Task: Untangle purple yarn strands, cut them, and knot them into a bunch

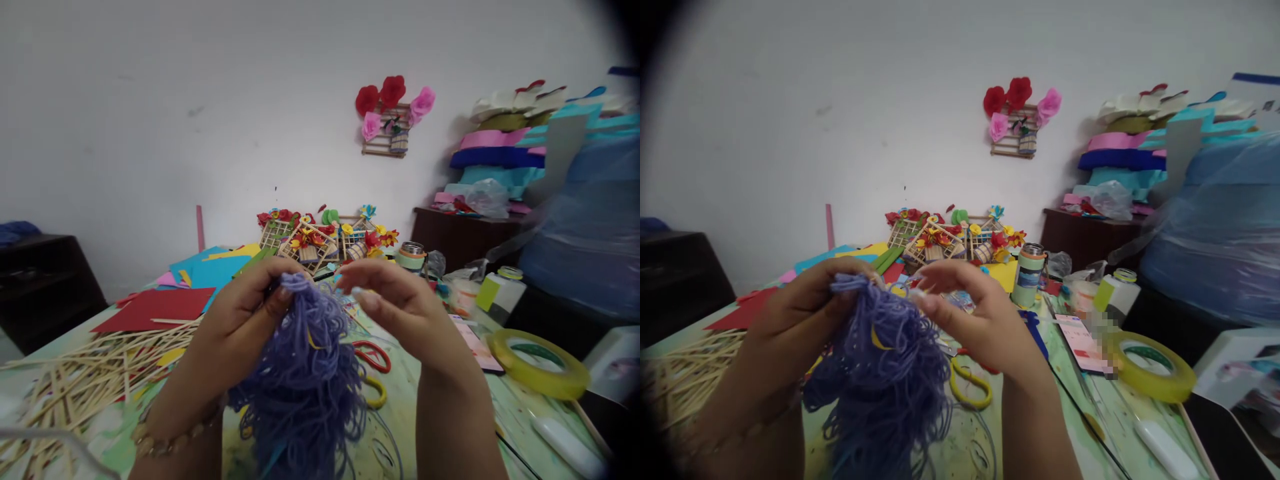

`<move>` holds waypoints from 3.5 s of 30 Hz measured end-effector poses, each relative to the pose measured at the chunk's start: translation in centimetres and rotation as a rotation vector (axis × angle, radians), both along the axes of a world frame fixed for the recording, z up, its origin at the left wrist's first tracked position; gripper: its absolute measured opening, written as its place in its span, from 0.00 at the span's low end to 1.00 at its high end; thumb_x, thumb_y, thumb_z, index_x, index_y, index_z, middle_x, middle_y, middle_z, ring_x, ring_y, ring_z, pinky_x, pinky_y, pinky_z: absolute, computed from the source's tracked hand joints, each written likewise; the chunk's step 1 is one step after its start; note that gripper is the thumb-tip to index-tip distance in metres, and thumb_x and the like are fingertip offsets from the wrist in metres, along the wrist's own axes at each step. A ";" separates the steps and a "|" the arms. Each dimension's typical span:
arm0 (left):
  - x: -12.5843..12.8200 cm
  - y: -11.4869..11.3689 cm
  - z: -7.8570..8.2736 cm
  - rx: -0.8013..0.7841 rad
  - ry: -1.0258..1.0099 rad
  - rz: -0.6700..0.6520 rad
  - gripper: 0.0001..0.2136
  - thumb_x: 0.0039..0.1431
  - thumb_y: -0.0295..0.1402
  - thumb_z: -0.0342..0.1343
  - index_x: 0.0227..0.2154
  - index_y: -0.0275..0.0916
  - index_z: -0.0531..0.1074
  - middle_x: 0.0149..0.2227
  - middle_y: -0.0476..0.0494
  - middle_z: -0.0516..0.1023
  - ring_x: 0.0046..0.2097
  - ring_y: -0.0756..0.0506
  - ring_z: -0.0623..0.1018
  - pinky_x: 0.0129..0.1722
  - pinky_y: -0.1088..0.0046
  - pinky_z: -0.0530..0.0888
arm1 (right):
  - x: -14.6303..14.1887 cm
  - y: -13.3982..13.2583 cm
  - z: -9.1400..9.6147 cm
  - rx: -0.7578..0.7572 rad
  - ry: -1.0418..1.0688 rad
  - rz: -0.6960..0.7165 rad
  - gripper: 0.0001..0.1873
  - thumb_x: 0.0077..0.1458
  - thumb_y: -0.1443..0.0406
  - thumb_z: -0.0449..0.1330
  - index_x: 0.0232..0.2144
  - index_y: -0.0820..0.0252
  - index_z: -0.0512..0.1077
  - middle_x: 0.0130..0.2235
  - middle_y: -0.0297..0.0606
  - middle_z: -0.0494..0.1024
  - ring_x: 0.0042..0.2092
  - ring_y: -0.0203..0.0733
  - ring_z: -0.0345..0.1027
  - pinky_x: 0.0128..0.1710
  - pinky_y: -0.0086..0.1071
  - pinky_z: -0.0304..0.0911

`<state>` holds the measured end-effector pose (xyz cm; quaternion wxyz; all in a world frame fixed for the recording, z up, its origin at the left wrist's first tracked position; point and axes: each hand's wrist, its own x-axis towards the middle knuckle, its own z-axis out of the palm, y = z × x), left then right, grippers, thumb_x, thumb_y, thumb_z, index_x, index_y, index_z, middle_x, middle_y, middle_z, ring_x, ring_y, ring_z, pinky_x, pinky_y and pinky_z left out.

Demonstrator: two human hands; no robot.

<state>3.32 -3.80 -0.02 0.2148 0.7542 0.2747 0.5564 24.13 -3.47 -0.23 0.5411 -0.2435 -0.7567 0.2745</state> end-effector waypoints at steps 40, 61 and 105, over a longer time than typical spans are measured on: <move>-0.6 0.0 -0.1 -0.623 -0.139 -0.499 0.07 0.58 0.30 0.57 0.37 0.41 0.65 0.28 0.53 0.66 0.28 0.56 0.66 0.25 0.85 0.64 | -0.2 -1.3 0.5 0.255 -0.094 -0.117 0.04 0.57 0.67 0.59 0.34 0.58 0.75 0.37 0.38 0.75 0.40 0.39 0.69 0.40 0.33 0.65; -0.4 0.4 -0.3 -0.595 -0.051 -0.475 0.08 0.57 0.31 0.57 0.38 0.41 0.65 0.30 0.51 0.66 0.29 0.53 0.65 0.25 0.81 0.63 | -1.2 -1.7 0.4 0.222 -0.131 -0.028 0.07 0.53 0.71 0.60 0.36 0.59 0.74 0.38 0.37 0.74 0.39 0.36 0.68 0.38 0.31 0.64; -0.4 0.6 -0.6 -0.569 0.055 -0.544 0.05 0.60 0.31 0.54 0.39 0.41 0.65 0.35 0.49 0.67 0.36 0.52 0.67 0.32 0.78 0.64 | -1.2 -0.6 -0.3 -0.108 -0.035 0.251 0.16 0.43 0.65 0.70 0.33 0.59 0.68 0.35 0.32 0.69 0.35 0.33 0.61 0.33 0.28 0.58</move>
